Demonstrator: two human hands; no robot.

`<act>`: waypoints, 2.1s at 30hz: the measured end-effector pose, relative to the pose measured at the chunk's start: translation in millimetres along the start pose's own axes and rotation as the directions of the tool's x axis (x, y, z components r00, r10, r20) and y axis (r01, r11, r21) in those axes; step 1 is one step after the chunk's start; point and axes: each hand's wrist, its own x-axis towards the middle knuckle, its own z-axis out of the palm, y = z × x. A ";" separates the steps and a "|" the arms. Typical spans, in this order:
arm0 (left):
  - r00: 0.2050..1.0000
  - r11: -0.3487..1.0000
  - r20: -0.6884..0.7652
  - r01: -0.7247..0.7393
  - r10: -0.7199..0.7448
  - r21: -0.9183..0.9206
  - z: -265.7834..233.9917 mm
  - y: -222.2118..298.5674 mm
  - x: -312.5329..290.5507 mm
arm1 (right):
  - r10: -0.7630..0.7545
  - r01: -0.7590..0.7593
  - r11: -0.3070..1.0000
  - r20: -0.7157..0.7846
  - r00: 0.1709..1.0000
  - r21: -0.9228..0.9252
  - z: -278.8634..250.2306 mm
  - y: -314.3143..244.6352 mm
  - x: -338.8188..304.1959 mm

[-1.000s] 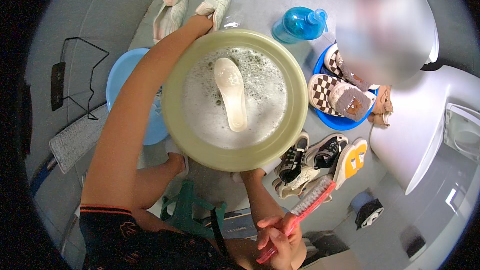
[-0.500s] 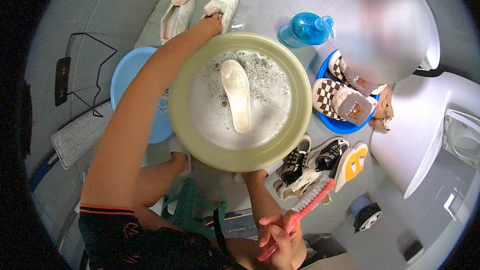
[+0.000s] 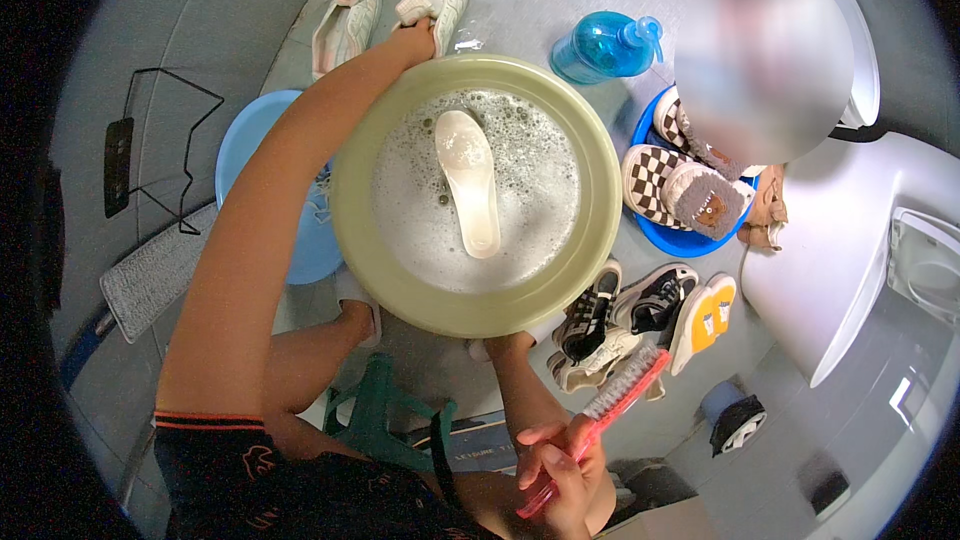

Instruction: The person scrubs a white sneaker with a pink brush in a basin of soapy water. They remove the insole to clean it separately, then scrub the interior and exterior of the shoe before placing it aside.

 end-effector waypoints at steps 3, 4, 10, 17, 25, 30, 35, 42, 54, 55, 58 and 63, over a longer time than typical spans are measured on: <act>0.992 0.935 0.048 -0.122 0.113 0.334 12.1 -13.5 9.3 | 0.004 -0.004 1.000 -0.009 1.000 0.001 2.6 -0.5 -0.6; 0.984 0.855 0.088 -0.178 0.155 0.487 10.7 -14.4 10.2 | 0.006 -0.006 1.000 -0.014 1.000 -0.002 2.0 0.0 -0.8; 0.952 0.844 0.059 0.295 -0.301 -0.448 21.3 -14.9 24.3 | 0.029 -0.029 0.999 0.004 1.000 -0.014 0.6 -1.5 -0.1; 0.993 0.993 -0.063 0.094 -0.099 -0.076 37.6 -20.5 35.5 | 0.021 -0.021 1.000 0.026 0.999 0.016 -0.9 0.4 -0.8; 0.991 0.983 -0.037 -0.123 0.129 0.133 6.6 -7.2 -6.6 | 0.025 -0.025 1.000 -0.014 1.000 0.001 0.1 1.0 -1.6; 0.989 0.986 -0.044 -0.135 0.140 0.100 8.5 -10.7 -13.3 | 0.013 -0.013 1.000 0.004 1.000 -0.012 11.8 -7.8 3.9; 0.983 0.984 -0.052 -0.176 0.176 -0.009 -8.0 1.4 -26.6 | 0.010 -0.014 0.997 -0.059 0.998 -0.072 14.6 -5.0 8.2; 0.947 0.962 -0.195 -0.270 0.257 -0.044 -28.4 -9.7 -55.1 | -0.011 0.010 0.999 -0.024 1.000 -0.053 12.9 -0.7 6.1; 0.972 0.971 -0.225 -0.119 0.071 -0.206 -1.1 -8.3 -31.4 | -0.025 0.026 0.999 0.008 1.000 -0.028 10.8 4.5 6.1; 0.966 0.979 -0.254 -0.105 0.057 -0.176 15.0 -22.4 -16.6 | -0.010 0.010 1.000 0.011 1.000 -0.026 12.4 4.8 6.7; 0.986 0.991 -0.163 -0.003 -0.019 -0.133 11.4 -8.9 -12.2 | 0.015 -0.015 1.000 0.017 1.000 -0.016 13.1 4.9 8.3; 0.964 0.995 -0.253 0.072 -0.088 -0.072 7.2 -1.0 -20.1 | 0.014 -0.012 0.999 0.070 0.997 -0.037 16.0 1.1 9.6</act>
